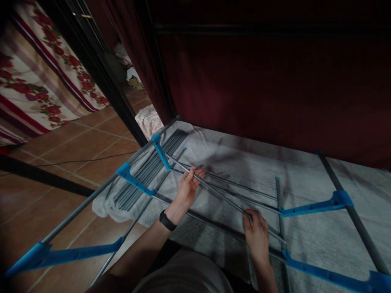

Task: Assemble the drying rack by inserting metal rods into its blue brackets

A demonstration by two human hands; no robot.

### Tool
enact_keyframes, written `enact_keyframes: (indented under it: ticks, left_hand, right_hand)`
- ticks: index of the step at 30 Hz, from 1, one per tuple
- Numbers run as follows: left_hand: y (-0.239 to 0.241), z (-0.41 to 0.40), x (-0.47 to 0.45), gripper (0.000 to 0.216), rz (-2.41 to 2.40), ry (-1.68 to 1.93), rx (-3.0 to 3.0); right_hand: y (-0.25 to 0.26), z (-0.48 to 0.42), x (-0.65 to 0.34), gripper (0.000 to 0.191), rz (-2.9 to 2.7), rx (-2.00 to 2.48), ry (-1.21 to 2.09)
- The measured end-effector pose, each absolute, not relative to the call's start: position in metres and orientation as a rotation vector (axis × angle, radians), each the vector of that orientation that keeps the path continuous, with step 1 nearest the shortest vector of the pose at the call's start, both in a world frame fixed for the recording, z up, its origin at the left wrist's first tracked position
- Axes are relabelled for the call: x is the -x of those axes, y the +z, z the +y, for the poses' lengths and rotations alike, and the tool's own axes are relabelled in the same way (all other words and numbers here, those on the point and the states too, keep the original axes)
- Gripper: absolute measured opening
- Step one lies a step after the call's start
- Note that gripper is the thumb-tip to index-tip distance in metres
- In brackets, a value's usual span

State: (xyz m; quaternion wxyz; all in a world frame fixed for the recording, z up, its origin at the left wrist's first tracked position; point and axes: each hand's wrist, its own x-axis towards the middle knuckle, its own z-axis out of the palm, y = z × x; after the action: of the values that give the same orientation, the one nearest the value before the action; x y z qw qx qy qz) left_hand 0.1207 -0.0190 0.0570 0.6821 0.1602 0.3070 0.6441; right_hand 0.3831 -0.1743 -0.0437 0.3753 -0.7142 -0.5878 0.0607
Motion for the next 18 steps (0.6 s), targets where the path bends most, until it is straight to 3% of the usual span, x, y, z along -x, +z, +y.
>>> enact_keyframes:
  ticks: [18]
  left_hand:
    - [0.023,-0.014,-0.093,0.019,0.830,1.422,-0.264]
  right_hand:
    - [-0.041,-0.174,-0.385,0.038,-1.701,1.780,-0.104]
